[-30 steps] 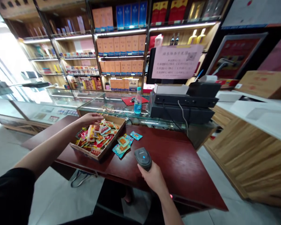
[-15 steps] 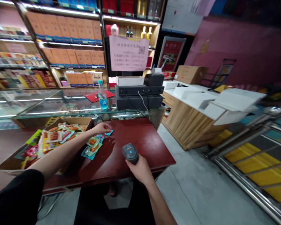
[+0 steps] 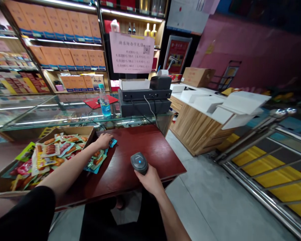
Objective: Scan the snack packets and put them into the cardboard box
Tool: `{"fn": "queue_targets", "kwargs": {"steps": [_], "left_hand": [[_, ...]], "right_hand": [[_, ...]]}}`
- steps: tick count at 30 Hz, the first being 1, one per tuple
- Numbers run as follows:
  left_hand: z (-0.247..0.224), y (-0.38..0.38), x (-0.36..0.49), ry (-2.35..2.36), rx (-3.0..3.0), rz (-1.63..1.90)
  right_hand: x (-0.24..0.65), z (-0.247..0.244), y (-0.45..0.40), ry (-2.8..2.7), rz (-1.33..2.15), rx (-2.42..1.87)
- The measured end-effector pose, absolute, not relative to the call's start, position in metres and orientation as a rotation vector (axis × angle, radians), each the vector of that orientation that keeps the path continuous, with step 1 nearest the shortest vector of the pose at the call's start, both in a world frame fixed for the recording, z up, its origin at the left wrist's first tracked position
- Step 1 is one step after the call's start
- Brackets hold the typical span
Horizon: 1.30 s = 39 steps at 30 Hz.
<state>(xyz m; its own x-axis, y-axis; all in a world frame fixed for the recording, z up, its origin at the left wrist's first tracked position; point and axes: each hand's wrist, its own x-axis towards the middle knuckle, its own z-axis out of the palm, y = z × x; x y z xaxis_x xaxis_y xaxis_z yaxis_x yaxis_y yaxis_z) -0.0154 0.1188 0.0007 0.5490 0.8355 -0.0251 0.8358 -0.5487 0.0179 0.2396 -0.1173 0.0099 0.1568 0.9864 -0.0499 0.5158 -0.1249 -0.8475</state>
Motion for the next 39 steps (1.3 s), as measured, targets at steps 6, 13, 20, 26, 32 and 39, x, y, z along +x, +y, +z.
{"fn": "queue_targets", "kwargs": {"steps": [6, 13, 20, 26, 32, 39], "left_hand": [[0.005, 0.127, -0.026, 1.446, 2.382, 0.359], [0.014, 0.127, -0.022, 1.199, 1.449, 0.850], [0.035, 0.117, -0.020, 1.044, 1.107, 0.943], [0.036, 0.117, -0.024, 1.023, 1.073, 0.990], [0.038, 0.115, -0.021, 1.015, 1.046, 0.996], [0.037, 0.115, -0.020, 1.033, 1.052, 0.991]], "right_hand": [[0.227, 0.006, -0.109, -1.467, 0.869, -1.724], [0.222, 0.036, -0.069, -1.601, 0.718, -1.605], [0.196, 0.060, -0.023, -1.667, 0.748, -1.563], [0.181, 0.050, -0.015, -1.680, 0.729, -1.572], [0.181, 0.048, -0.014, -1.682, 0.726, -1.562], [0.184, 0.042, -0.010, -1.748, 0.740, -1.553]]}}
